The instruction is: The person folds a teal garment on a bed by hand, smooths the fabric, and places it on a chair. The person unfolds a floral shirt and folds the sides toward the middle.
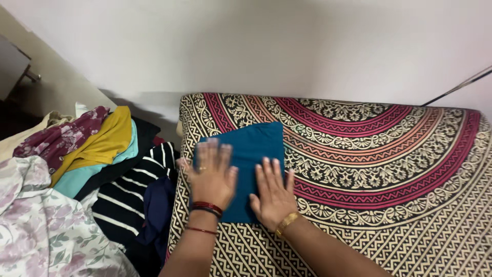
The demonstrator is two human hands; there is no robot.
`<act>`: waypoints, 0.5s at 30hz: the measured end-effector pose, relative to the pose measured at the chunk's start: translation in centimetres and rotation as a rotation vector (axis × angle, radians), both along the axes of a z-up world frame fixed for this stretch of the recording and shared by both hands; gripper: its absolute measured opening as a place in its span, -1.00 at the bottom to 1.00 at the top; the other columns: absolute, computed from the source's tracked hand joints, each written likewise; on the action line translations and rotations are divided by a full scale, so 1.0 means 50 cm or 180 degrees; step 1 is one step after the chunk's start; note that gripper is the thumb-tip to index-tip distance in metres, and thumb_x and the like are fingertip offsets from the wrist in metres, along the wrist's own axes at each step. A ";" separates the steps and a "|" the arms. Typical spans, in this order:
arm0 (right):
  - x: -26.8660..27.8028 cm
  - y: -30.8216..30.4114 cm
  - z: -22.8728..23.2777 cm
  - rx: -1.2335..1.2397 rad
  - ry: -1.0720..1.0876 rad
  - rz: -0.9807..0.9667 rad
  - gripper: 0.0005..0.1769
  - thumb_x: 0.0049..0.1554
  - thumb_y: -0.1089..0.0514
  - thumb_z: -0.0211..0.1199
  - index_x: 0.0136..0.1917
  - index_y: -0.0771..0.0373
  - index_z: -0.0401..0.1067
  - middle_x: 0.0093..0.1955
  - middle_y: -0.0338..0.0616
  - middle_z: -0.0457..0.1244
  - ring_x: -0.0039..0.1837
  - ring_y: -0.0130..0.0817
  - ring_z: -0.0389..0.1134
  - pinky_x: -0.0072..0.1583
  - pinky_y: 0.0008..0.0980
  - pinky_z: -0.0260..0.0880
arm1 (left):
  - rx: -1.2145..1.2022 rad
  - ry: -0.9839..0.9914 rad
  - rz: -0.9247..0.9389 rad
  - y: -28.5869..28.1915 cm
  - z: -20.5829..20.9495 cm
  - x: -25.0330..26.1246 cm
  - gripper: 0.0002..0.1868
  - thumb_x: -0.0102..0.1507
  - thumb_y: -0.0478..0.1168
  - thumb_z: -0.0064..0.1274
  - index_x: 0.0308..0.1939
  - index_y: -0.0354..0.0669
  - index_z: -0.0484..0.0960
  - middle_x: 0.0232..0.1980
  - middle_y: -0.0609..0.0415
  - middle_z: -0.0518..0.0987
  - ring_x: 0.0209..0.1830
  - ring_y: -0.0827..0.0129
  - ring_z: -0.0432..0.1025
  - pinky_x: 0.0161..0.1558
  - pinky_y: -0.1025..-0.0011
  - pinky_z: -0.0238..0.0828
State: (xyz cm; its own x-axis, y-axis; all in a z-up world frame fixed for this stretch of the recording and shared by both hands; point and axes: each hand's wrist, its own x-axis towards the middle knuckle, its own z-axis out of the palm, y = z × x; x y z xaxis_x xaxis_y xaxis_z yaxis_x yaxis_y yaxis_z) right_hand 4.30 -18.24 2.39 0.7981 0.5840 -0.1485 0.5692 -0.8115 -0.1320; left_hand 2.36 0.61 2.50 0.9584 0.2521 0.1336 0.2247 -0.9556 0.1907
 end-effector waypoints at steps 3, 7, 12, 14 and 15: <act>0.048 0.033 0.002 -0.0109 -0.0202 0.0499 -0.13 0.20 -0.23 -0.07 0.62 0.21 -0.15 0.71 0.04 -0.30 0.71 0.06 -0.39 0.55 0.31 -0.50 | -0.0038 0.0032 -0.0827 -0.039 -0.042 0.017 -0.33 0.36 0.10 -0.27 0.54 0.00 0.18 0.64 0.08 0.05 0.65 0.16 -0.15 0.48 -0.32 -0.50; 0.145 0.056 0.048 -0.0456 0.0359 0.0098 -0.02 0.12 -0.40 -0.01 0.65 -0.02 -0.20 0.71 -0.01 -0.39 0.70 0.03 -0.48 0.52 0.35 -0.52 | -0.0058 0.0197 -0.0562 -0.027 -0.045 0.080 -0.32 0.33 0.16 -0.25 0.52 0.08 0.20 0.61 0.11 0.08 0.63 0.19 -0.13 0.48 -0.33 -0.52; 0.193 0.065 0.071 -0.0603 0.0599 -0.0250 0.16 -0.01 -0.55 0.11 0.66 -0.13 -0.25 0.71 0.01 -0.49 0.70 0.08 -0.56 0.51 0.34 -0.50 | -0.0084 0.0384 -0.0235 -0.008 -0.010 0.122 -0.25 0.28 0.27 -0.20 0.50 0.11 0.20 0.60 0.10 0.07 0.62 0.16 -0.15 0.44 -0.35 -0.53; 0.169 0.049 0.045 -0.0461 0.0549 -0.0403 0.15 0.01 -0.56 0.11 0.65 -0.10 -0.24 0.69 0.10 -0.51 0.68 0.19 -0.57 0.52 0.31 -0.48 | -0.0045 0.0366 -0.0240 -0.014 -0.007 0.111 -0.23 0.28 0.29 -0.20 0.50 0.08 0.19 0.60 0.09 0.07 0.62 0.14 -0.15 0.43 -0.36 -0.53; 0.153 0.039 0.027 -0.0257 0.0398 -0.0500 0.13 0.01 -0.53 0.15 0.64 -0.08 -0.19 0.68 0.17 -0.47 0.66 0.26 -0.52 0.52 0.28 -0.45 | -0.0035 0.0280 -0.0249 -0.020 -0.007 0.099 -0.23 0.29 0.29 -0.19 0.50 0.09 0.20 0.60 0.07 0.07 0.62 0.08 -0.15 0.44 -0.36 -0.52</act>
